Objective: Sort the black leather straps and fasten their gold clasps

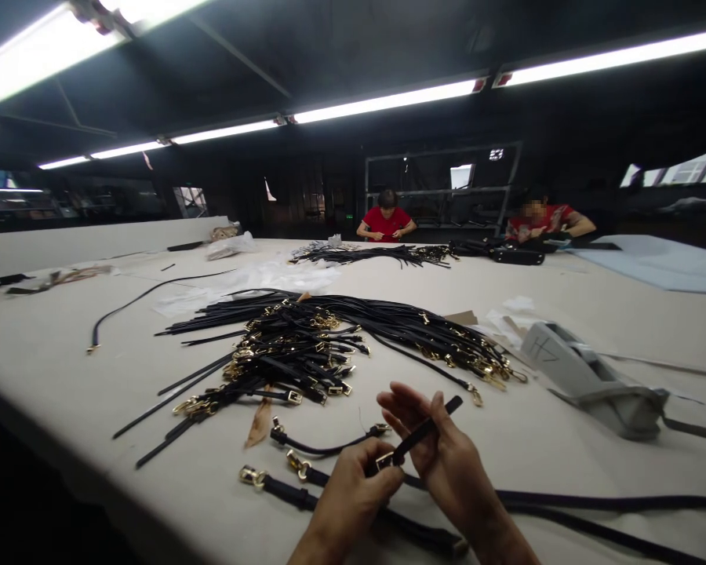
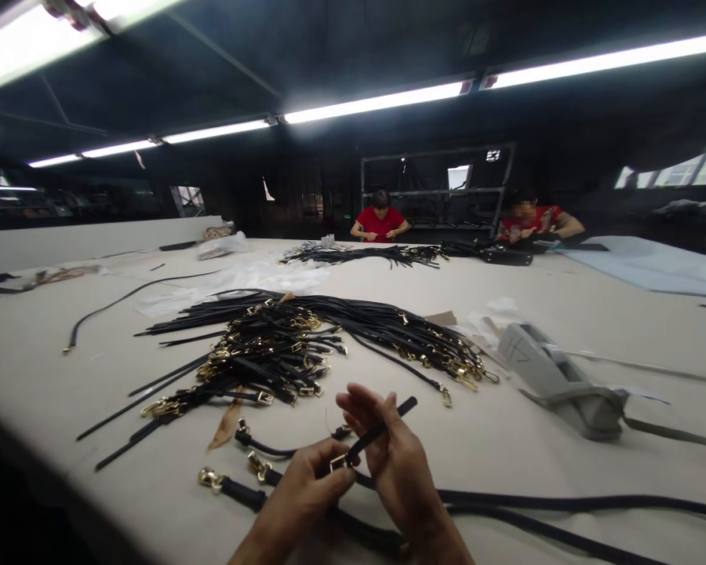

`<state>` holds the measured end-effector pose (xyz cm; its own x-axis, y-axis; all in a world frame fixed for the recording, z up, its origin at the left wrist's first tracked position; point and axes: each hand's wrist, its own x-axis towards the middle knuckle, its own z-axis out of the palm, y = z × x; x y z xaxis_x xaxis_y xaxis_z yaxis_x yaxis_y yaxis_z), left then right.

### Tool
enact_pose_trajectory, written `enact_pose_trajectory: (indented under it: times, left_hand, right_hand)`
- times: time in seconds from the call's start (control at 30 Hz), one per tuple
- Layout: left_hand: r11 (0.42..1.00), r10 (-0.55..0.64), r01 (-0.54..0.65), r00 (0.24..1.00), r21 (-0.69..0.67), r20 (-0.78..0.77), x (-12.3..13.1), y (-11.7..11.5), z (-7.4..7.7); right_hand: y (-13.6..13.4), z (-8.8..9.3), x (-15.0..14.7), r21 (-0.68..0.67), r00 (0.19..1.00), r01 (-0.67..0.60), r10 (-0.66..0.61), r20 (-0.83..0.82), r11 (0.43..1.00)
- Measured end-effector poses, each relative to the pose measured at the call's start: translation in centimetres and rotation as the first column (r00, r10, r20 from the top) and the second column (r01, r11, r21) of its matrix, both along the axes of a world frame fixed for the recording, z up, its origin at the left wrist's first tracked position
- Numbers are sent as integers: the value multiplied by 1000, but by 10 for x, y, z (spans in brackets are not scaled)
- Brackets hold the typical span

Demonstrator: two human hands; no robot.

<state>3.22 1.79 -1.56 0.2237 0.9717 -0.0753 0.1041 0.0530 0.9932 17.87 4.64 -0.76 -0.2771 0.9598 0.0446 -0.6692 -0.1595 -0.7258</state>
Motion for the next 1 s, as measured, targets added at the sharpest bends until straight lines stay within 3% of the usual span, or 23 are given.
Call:
enact_pose_trajectory:
  times: [0.1, 0.2, 0.33, 0.43, 0.5, 0.67, 0.83, 1.0]
  left_hand:
    - [991, -32, 44, 995, -124, 93, -4, 5, -3]
    - [998, 2, 0, 999, -56, 33, -7, 5, 5]
    - [989, 106, -81, 971, 123, -213, -10, 1, 18]
    - [977, 169, -112, 927, 182, -334, -13, 0, 17]
    - [983, 136, -93, 948, 158, -289, -17, 2, 13]
    - [996, -87, 87, 996, 3, 1, -25, 10, 8]
    - [999, -32, 32, 999, 1, -20, -26, 11, 12]
    - [996, 44, -38, 997, 80, -68, -23, 9, 12]
  right_hand:
    - [5, 9, 10, -32, 987, -34, 29, -159, 999]
    - [7, 9, 13, -25, 987, -69, 65, -145, 997]
    - [6, -3, 8, 34, 992, -52, 47, 117, 998]
    - [6, -13, 3, 31, 948, -58, 46, 314, 998]
    - [7, -17, 2, -10, 945, -56, 57, 323, 998]
    - [8, -14, 3, -189, 965, -2, 52, 259, 982]
    - [5, -7, 4, -228, 978, 0, 48, 205, 974]
    - [3, -5, 1, -205, 961, 27, 31, 274, 978]
